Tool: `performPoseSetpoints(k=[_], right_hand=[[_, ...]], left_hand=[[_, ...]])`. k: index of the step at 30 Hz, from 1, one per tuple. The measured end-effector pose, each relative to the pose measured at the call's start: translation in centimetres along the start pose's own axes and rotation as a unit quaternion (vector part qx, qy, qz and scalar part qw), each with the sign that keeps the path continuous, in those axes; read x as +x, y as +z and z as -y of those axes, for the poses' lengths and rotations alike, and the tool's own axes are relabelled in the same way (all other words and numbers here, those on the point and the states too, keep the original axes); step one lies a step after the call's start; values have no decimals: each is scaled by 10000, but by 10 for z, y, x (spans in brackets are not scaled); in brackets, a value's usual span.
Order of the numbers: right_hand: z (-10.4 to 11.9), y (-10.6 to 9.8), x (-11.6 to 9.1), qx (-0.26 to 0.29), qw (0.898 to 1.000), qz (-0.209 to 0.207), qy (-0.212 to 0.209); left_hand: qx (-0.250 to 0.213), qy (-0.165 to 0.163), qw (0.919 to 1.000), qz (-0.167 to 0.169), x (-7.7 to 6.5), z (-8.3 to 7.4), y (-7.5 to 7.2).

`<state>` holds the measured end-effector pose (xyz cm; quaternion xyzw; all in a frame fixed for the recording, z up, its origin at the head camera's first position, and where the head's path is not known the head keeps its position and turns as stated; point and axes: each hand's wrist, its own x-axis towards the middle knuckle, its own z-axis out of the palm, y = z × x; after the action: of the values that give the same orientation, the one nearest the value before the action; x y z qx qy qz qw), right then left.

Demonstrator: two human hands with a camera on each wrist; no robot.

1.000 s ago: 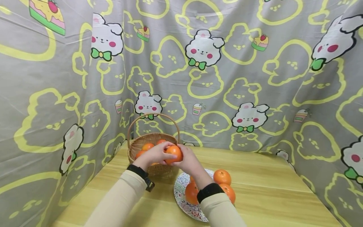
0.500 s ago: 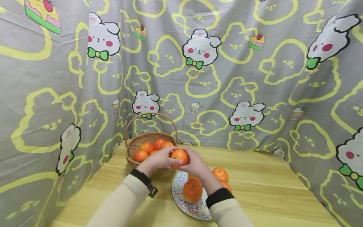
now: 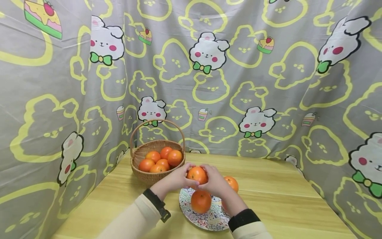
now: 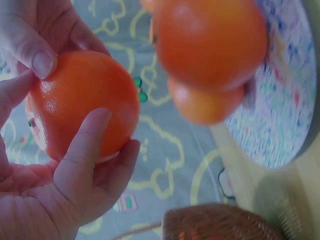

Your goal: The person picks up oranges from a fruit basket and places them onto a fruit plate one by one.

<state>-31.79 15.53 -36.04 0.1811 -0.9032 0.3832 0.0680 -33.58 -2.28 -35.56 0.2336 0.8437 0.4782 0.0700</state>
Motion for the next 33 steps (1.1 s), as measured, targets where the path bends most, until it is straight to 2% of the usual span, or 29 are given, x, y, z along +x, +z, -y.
performPoseSetpoints(k=[7, 15, 24, 33], right_hand=[[-13, -5, -15, -72, 9989, 405, -230], [-18, -18, -29, 99, 9957, 871, -284], [-22, -20, -36, 314, 9928, 1091, -373], [-29, -11, -42, 413, 9922, 1133, -310]], left_hand=[[569, -1, 9983, -132, -12, -5, 19], [475, 17, 9989, -37, -19, -6, 33], [616, 264, 9977, -29, -21, -2, 39], [780, 276, 9966, -68, -23, 7, 45]])
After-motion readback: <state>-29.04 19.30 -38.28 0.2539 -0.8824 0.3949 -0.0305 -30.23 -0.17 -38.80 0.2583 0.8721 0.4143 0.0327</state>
